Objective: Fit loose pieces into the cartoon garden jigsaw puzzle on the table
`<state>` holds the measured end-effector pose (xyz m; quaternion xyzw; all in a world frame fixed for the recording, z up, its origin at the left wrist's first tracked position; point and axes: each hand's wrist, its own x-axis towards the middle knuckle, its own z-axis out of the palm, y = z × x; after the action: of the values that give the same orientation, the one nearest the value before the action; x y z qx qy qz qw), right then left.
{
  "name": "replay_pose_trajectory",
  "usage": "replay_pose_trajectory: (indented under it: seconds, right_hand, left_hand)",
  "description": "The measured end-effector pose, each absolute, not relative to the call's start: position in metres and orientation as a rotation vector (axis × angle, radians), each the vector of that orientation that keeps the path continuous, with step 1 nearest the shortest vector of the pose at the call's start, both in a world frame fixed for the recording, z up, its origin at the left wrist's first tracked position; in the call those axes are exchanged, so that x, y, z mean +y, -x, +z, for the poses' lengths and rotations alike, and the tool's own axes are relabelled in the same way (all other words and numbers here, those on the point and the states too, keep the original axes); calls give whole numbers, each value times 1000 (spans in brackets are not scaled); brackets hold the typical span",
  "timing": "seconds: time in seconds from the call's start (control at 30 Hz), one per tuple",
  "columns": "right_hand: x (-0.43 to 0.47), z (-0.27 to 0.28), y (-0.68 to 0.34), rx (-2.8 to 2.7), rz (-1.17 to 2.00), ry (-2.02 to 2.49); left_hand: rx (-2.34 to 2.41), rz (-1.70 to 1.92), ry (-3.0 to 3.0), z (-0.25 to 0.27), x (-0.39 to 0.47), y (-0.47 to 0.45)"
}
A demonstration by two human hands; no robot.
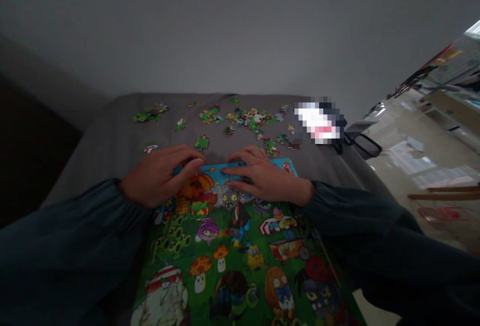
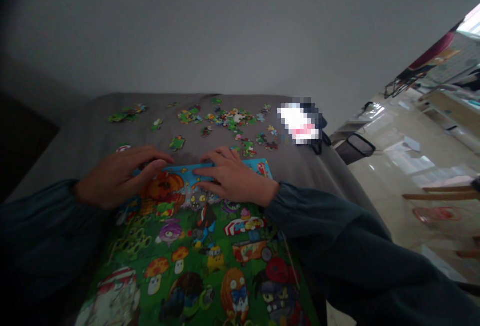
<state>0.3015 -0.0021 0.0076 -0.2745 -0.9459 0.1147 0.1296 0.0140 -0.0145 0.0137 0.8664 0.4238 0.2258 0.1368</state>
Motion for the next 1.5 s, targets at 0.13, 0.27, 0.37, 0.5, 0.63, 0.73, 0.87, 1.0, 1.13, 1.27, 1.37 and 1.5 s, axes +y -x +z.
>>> replay_pose_trajectory:
  seconds: [0.13,0.27,0.37,0.5,0.63,0.73,0.87,1.0,1.13,1.27,1.37,1.5]
  right_hand:
    - [-2,8,-301,-2731,304,815]
    - [-1,7,-298,-2723,279,835]
    - [-2,5,-299,-2741,259,823]
    - [-1,5,-301,-2756,300,780]
    - [3,10,-297,-2747,407,806]
    - [8,16,-290,-2792,453,829]
    - [10,21,-280,-2898,358,851]
    - [8,21,-276,-2966,173,827]
    - [7,21,-277,-2989,68,809]
    - [9,21,-276,-2965,77,831]
    - [8,22,-273,-2958,53,860]
    - [1,27,-267,-2981,-76,872]
  left_hand:
    - [1200,660,-2537,14,-15,-15]
    - [1198,652,-2547,13,-15,-14]
    - [1178,679,-2565,12,-14,-13]
    - [1165,722,-2583,10,-14,-12]
    - [1184,696,-2541,12,-14,-13]
    - [1202,625,-2517,17,-14,-14]
    - [1240,566,-2491,21,-16,-16]
    - [1222,579,-2477,23,-16,-16]
    - [1251,487,-2473,30,-18,-11]
    - [1208,255,-2417,41,-25,-8]
    - [1238,147,-2407,46,-30,-11]
    - [1283,111,-2435,48,-33,-14]
